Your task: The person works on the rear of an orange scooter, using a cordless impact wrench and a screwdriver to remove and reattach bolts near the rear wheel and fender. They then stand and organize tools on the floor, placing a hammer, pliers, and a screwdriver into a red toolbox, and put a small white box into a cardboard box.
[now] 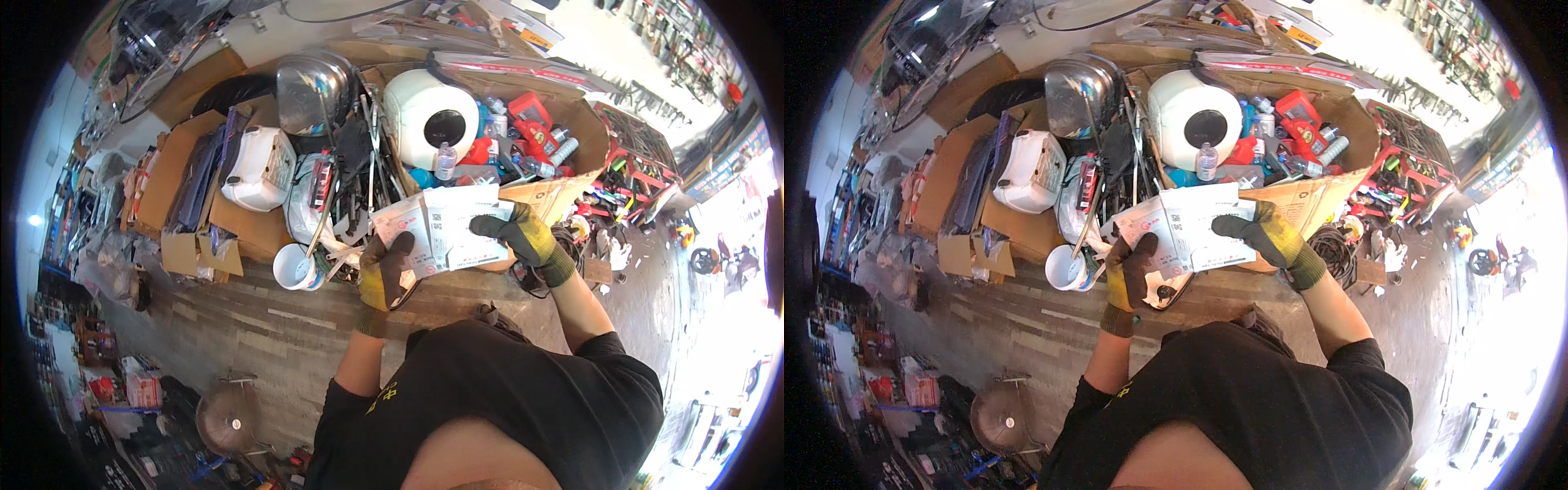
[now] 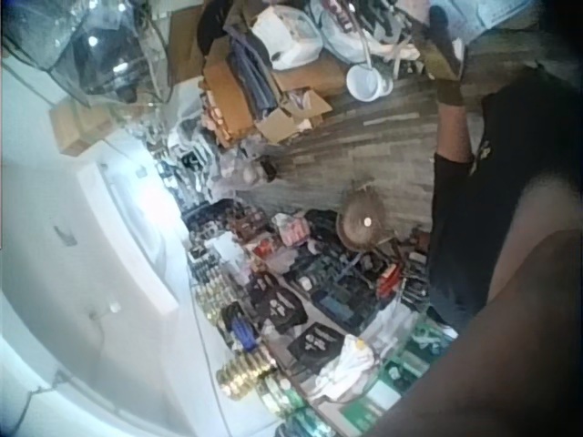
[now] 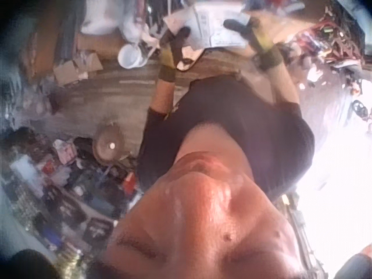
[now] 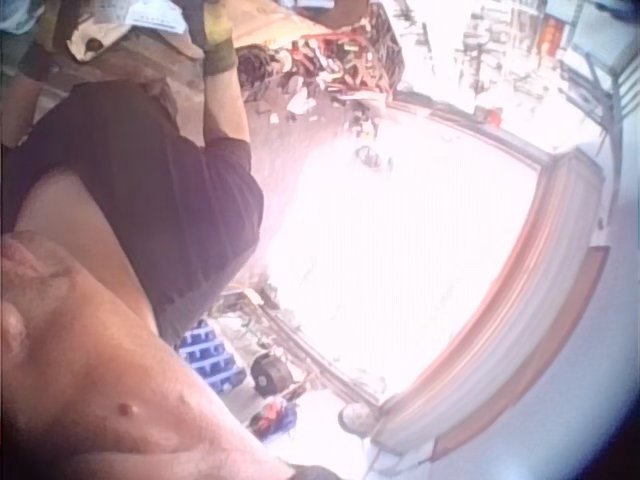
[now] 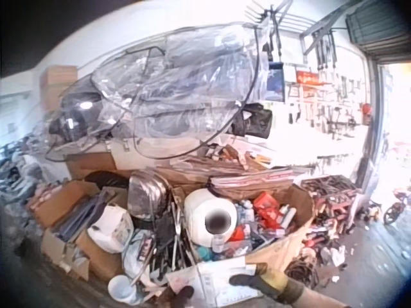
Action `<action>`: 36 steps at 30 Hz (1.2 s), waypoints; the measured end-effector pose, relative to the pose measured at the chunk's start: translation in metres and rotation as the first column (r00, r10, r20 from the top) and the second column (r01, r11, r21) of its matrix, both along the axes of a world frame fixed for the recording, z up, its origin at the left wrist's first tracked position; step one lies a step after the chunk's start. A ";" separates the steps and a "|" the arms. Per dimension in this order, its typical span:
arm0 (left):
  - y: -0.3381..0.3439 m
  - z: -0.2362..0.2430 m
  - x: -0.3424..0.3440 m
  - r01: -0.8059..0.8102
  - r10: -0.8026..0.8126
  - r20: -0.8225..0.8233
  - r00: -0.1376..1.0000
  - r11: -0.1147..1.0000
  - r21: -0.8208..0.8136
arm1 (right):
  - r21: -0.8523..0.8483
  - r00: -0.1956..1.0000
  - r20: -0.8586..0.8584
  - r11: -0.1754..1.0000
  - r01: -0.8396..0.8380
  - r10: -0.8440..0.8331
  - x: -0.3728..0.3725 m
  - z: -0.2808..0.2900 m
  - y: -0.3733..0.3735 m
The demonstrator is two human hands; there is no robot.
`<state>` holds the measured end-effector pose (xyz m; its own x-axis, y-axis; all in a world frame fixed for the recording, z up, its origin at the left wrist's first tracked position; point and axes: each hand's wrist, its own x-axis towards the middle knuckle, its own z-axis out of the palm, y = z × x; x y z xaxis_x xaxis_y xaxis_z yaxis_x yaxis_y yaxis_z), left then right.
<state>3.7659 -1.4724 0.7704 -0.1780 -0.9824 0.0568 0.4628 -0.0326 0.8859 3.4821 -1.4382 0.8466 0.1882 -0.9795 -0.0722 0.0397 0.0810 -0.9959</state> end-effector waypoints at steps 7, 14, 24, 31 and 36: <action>-0.016 -0.002 -0.001 0.071 0.186 0.453 0.872 0.867 -0.493 | -0.232 0.930 0.299 0.962 -0.146 0.213 -0.010 -0.030 -0.013; -0.020 0.014 -0.055 0.120 -0.115 -0.063 0.991 0.990 0.070 | -0.297 0.866 -0.414 0.941 0.162 -0.280 -0.002 -0.071 -0.052; -0.092 0.002 -0.136 0.163 -0.163 0.021 0.986 0.987 -0.010 | -0.017 0.935 -0.195 0.953 -0.304 0.295 -0.112 -0.029 -0.114; -0.185 -0.045 -0.227 -0.055 0.095 0.241 0.966 0.984 -0.168 | -0.375 0.663 -0.746 0.865 -0.334 -0.068 -0.204 -0.043 -0.248; -0.208 -0.047 -0.243 -0.014 0.129 -0.352 0.927 0.950 0.312 | -0.451 0.163 -0.891 0.865 -0.221 -0.423 -0.320 0.035 -0.435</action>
<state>3.5230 -1.6802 0.7234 -0.1303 -0.9723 -0.1940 0.7615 -0.2235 0.6084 3.1623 -1.8732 0.8815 0.1781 -0.9460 0.2709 -0.9690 -0.2165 -0.1189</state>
